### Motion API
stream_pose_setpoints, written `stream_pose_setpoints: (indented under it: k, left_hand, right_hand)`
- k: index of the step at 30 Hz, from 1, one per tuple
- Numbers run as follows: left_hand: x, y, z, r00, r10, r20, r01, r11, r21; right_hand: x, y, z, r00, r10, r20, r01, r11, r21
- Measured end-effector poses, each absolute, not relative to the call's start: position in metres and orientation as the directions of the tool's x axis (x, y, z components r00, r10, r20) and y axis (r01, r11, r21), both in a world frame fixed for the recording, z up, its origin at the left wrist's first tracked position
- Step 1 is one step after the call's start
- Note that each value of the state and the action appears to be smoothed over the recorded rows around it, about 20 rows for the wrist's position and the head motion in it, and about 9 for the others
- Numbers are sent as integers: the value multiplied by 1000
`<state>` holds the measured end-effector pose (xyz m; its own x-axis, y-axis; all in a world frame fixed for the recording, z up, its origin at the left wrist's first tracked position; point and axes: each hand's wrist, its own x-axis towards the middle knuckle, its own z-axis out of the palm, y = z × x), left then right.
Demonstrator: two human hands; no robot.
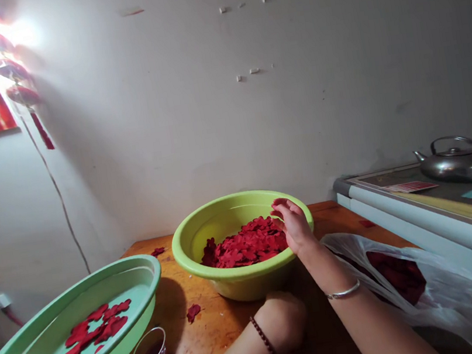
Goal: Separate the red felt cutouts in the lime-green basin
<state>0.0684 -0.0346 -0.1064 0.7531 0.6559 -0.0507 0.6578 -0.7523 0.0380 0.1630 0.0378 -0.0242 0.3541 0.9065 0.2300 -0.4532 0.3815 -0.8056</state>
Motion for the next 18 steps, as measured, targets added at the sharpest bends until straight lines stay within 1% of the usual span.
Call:
stream_pose_setpoints:
  k: [1,2,3,4,5,6,7,9,10,11,12,13,15,18]
  left_hand:
    - [64,-41,-92,744,665,-61,667,-745,24]
    - [59,-49,-77,750,656,-80,660,-750,38]
    - [53,-55,-62,794,603,-77,608,-782,139]
    - [47,-61,-46,845,535,-10,512,-804,304]
    - [40,-64,-33,848,514,129,405,-787,466]
    - [34,-64,-22,786,549,286,308,-747,588]
    - [28,-61,-13,696,602,391,237,-706,667]
    - [17,-47,-5,391,724,568,209,-671,712]
    - [12,-38,-4,233,746,624,224,-666,712]
    - [8,-28,-5,109,748,655,277,-656,702]
    - [4,-18,-7,27,745,667,335,-635,696]
    - [1,-10,-9,-30,747,664,385,-604,698]
    - [-1,1,-12,-84,762,642,473,-537,699]
    - [0,8,-16,-106,776,622,547,-477,688]
  right_hand:
    - [163,37,-24,354,908,222,-461,376,-804]
    - [163,37,-23,354,911,213,-469,370,-802]
    - [162,37,-22,348,915,203,-479,360,-801]
    - [162,37,-22,335,922,193,-490,345,-800]
    - [162,37,-21,318,931,181,-502,327,-801]
    - [162,37,-20,294,941,170,-515,306,-801]
    - [162,37,-20,263,951,164,-529,285,-799]
    - [163,36,-20,175,967,184,-552,251,-795]
    - [163,35,-20,118,970,212,-554,242,-797]
    - [164,34,-20,45,967,251,-546,234,-804]
    - [164,32,-21,-36,955,293,-528,230,-817]
    - [164,30,-21,-116,937,329,-501,231,-834]
    - [163,26,-22,-250,897,365,-421,239,-875]
    - [160,22,-23,-354,857,374,-294,278,-915]
